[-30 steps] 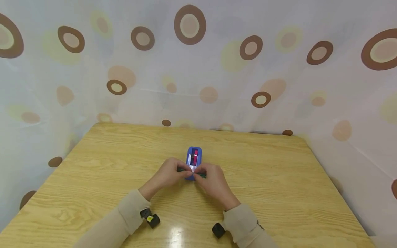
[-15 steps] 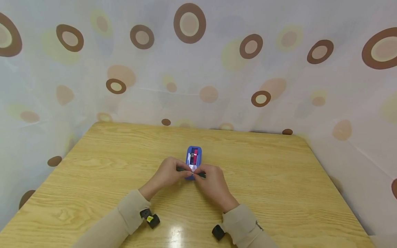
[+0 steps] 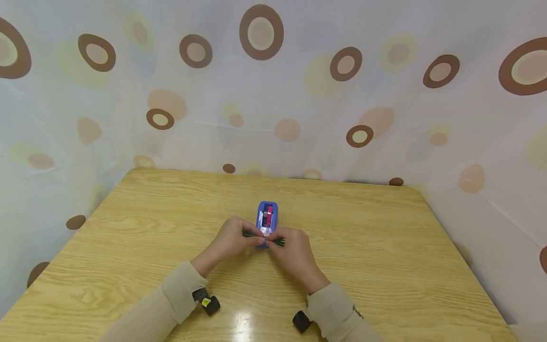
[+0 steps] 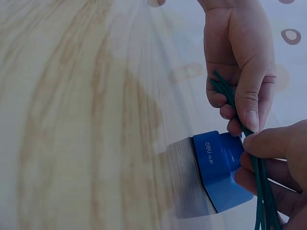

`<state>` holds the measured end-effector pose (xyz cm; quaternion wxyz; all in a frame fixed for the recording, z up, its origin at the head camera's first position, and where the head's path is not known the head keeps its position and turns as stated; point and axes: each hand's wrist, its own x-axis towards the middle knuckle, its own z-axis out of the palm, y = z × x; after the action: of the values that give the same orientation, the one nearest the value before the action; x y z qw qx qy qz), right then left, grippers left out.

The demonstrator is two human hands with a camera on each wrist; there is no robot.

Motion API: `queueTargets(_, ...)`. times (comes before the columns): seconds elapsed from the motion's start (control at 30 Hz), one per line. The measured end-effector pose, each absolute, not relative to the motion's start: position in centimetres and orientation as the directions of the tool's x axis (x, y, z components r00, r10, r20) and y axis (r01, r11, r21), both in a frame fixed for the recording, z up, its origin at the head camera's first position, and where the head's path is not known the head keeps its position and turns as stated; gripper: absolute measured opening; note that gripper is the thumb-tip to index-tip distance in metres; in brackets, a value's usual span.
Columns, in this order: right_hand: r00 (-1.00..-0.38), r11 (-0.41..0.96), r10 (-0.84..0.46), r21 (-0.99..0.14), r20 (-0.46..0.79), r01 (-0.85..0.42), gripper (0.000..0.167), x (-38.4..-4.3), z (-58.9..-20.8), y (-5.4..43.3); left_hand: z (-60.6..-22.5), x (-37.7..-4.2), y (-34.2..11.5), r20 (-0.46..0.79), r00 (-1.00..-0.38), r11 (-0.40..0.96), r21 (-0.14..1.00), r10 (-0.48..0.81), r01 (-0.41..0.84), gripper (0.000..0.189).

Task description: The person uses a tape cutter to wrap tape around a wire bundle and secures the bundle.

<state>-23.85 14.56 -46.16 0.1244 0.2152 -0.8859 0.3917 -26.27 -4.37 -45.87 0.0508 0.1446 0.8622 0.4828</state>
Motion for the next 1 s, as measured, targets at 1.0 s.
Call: queueTargets(1.0,-0.882,0.565,-0.302,-0.677,0.362,-0.472,0.011,-23.8,-46.5,14.9,-45.4,-26.1,-5.4,0.062,-0.944,0.477,0.851,0.323,0.219,0.014)
